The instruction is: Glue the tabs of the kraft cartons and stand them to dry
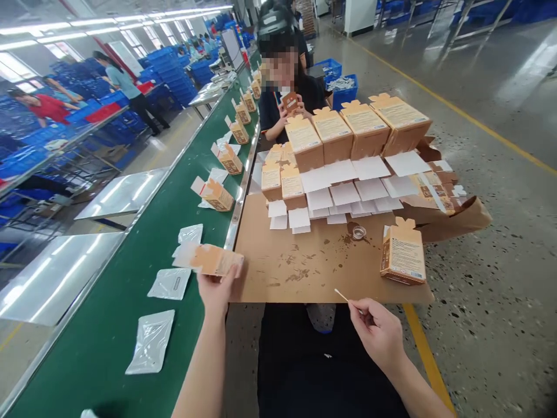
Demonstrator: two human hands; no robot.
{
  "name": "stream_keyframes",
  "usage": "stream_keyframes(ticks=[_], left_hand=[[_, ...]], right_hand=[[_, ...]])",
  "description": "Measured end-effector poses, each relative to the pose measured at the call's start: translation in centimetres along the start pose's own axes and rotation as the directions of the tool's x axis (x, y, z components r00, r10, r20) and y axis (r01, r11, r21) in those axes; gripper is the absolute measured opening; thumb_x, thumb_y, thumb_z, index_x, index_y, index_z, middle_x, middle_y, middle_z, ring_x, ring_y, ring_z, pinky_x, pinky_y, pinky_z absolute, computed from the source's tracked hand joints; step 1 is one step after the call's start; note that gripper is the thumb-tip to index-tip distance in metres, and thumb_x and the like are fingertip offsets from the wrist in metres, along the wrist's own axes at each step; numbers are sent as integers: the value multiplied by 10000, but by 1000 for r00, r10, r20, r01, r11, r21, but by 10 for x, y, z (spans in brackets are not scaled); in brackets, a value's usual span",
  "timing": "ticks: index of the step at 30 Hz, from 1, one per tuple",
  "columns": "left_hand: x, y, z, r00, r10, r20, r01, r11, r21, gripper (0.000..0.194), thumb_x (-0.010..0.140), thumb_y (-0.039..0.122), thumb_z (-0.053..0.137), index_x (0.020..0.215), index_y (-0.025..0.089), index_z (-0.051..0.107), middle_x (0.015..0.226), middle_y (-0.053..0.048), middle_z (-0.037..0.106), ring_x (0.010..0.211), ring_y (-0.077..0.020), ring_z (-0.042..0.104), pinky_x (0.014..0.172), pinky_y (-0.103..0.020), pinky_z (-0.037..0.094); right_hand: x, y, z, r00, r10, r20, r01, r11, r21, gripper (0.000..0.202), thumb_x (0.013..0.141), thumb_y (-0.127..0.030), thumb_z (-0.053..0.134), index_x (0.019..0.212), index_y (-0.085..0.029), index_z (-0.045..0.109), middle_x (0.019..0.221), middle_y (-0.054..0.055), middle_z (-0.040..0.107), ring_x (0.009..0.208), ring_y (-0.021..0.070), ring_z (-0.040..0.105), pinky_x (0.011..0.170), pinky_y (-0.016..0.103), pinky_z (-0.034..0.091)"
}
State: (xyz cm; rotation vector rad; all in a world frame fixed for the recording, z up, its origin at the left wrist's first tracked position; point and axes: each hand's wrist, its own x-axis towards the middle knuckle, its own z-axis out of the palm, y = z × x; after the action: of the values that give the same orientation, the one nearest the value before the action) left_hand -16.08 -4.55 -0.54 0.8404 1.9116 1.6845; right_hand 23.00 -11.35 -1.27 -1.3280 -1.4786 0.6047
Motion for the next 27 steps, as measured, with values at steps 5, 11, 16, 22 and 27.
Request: stream_keyframes(ticks=[5, 11, 16, 22, 27], left_hand=[[25, -4, -73, 979, -80, -188, 84, 996, 13, 924, 467, 438, 1174, 1190, 267, 623, 1362, -170, 800, 1446, -442, 756, 1306, -687, 566], [30, -15, -88, 986, -94, -134, 112, 984, 137, 986, 488, 408, 1179, 1264, 272, 587, 1369, -172, 780, 1445, -425, 760, 1309, -668, 562], [6, -24, -88, 933, 168, -318, -97, 969, 229, 1076, 559, 427, 1128, 1424, 287, 503, 1490, -142, 629, 1552, -391, 633, 1368, -637, 484], [-19, -13, -25, 924, 328, -197, -310, 944, 116, 511, 866, 583, 904, 1165, 278, 624, 1164, -57, 637, 1090, -282, 744, 1101, -502, 642], [66, 50, 112, 984, 89, 155, -69, 990, -126, 493, 949, 677, 783, 1201, 256, 735, 1222, -114, 715, 1131, -313, 770, 1054, -494, 636]], right_hand=[[2, -2, -8, 1000, 18, 5, -18, 1000, 11, 315, 1070, -379, 755, 775, -274, 789, 577, -26, 636, 443, 166, 589, 446, 278, 530], [12, -3, 4, 998, 22, 61, -25, 999, 44, 346, 1064, -427, 755, 758, -274, 802, 573, -4, 666, 434, 177, 602, 432, 289, 550], [18, -3, 1, 997, 9, 75, -12, 999, 42, 317, 1051, -400, 762, 756, -286, 792, 576, -6, 673, 434, 182, 596, 436, 298, 539], [16, 1, -9, 999, 31, 33, -31, 1000, 1, 335, 1041, -430, 774, 740, -286, 792, 587, 5, 683, 430, 190, 589, 431, 311, 531], [15, -5, -6, 1000, 11, 20, -12, 1000, 16, 332, 1051, -419, 757, 745, -296, 797, 567, -7, 650, 418, 195, 578, 400, 307, 506]])
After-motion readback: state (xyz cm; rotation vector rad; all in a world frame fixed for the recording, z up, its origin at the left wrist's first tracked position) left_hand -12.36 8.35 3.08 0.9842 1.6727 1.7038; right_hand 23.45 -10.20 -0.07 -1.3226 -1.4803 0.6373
